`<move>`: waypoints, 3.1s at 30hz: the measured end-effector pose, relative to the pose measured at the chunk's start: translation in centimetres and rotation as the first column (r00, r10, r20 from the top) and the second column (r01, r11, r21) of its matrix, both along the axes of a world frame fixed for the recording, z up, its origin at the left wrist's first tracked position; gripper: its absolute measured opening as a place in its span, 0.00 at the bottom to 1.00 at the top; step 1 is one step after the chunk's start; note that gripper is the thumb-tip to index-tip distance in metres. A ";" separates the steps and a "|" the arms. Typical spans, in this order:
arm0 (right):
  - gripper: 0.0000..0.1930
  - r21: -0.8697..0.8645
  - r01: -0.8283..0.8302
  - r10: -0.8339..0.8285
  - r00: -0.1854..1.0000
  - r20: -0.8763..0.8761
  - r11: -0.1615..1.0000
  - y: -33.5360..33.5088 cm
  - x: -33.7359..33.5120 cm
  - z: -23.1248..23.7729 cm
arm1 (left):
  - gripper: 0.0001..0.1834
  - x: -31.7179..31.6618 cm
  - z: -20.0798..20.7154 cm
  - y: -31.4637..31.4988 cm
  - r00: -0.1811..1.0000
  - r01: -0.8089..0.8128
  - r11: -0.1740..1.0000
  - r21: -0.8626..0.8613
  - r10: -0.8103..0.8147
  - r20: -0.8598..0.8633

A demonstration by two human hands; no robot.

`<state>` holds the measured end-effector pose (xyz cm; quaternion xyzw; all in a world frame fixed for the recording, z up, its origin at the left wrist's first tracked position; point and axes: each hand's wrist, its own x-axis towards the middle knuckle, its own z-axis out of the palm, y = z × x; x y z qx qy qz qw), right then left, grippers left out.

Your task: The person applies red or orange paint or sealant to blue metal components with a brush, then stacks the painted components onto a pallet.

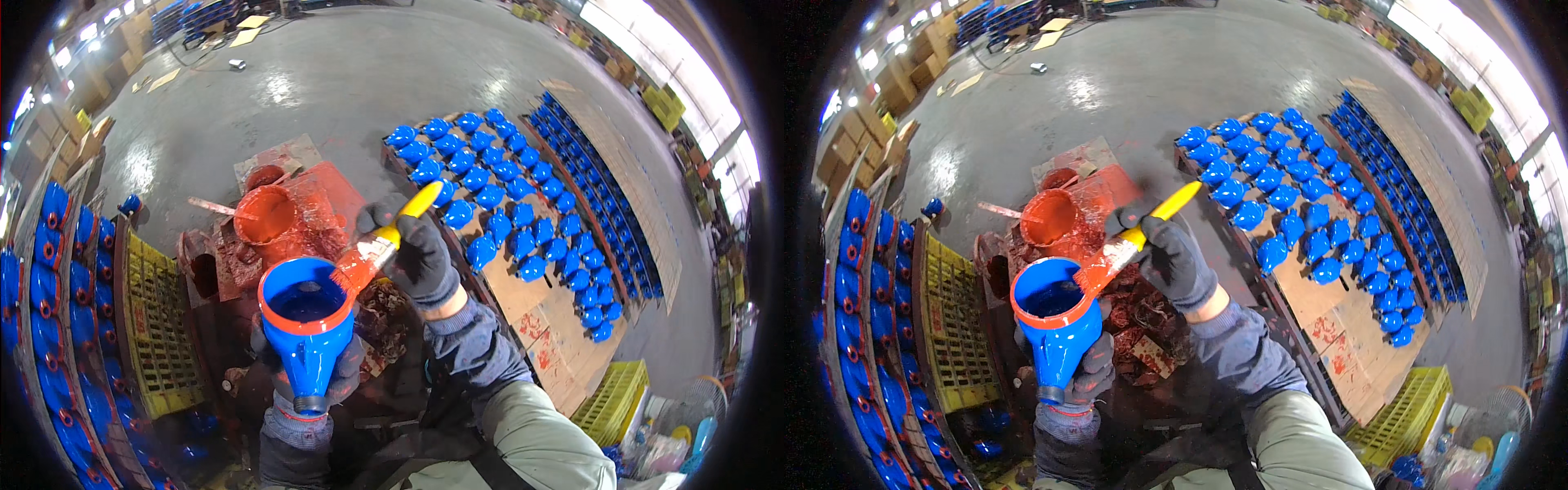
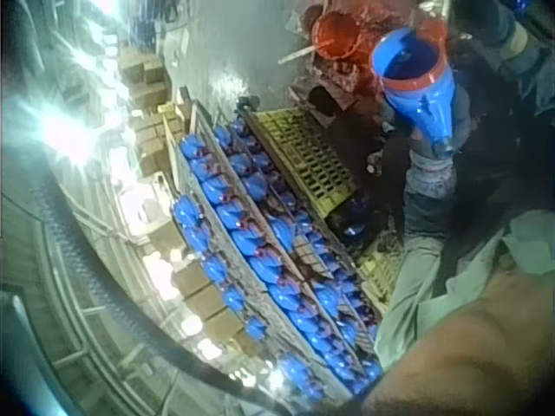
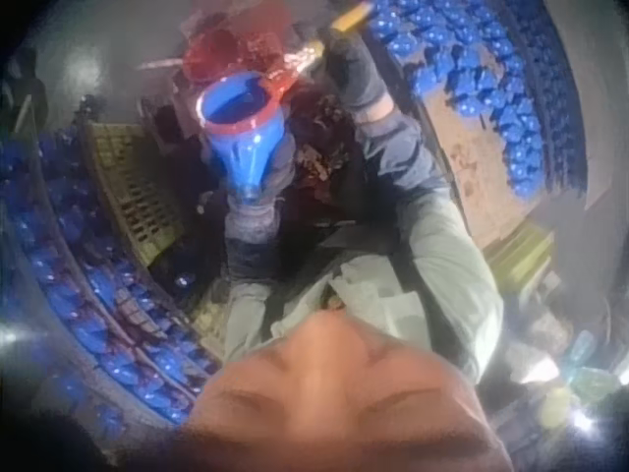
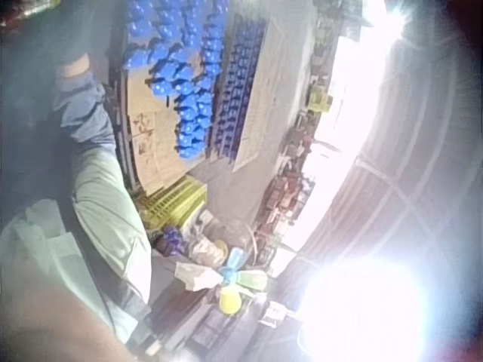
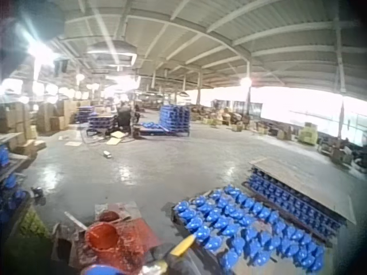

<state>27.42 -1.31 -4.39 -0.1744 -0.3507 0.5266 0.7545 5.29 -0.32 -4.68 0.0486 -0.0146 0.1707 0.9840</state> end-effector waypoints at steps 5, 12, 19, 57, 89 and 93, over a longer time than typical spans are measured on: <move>0.15 0.045 -0.159 0.165 0.962 -0.218 0.986 1.1 1.0 -1.4 | 0.48 1.1 -0.7 -2.1 0.988 0.139 0.988 -0.074 -0.133 0.074; 0.16 0.216 -0.341 0.396 0.859 -0.324 0.915 1.7 0.7 -1.6 | 0.46 1.2 -0.6 -4.4 0.963 0.267 0.961 -0.071 -0.269 -0.014; 0.16 0.241 -0.327 0.396 0.848 -0.352 0.914 1.4 0.3 -1.5 | 0.45 1.2 0.8 -4.3 0.924 0.232 0.968 0.096 -0.188 -0.332; 0.22 -0.220 -0.413 0.213 0.774 -0.597 0.884 2.7 -3.5 -6.5 | 0.48 2.3 -4.9 1.9 0.935 -0.083 0.978 -0.193 0.144 0.323; 0.05 0.203 0.660 -0.398 0.158 0.904 0.723 -0.2 -2.1 -0.3 | 0.35 1.3 -3.1 1.9 0.274 0.497 -0.240 0.834 0.955 0.111; 0.08 -0.051 0.618 -0.408 0.576 0.708 0.784 -0.3 -1.6 0.2 | 0.32 0.6 -2.3 2.4 0.477 -0.034 0.328 0.944 0.836 -0.273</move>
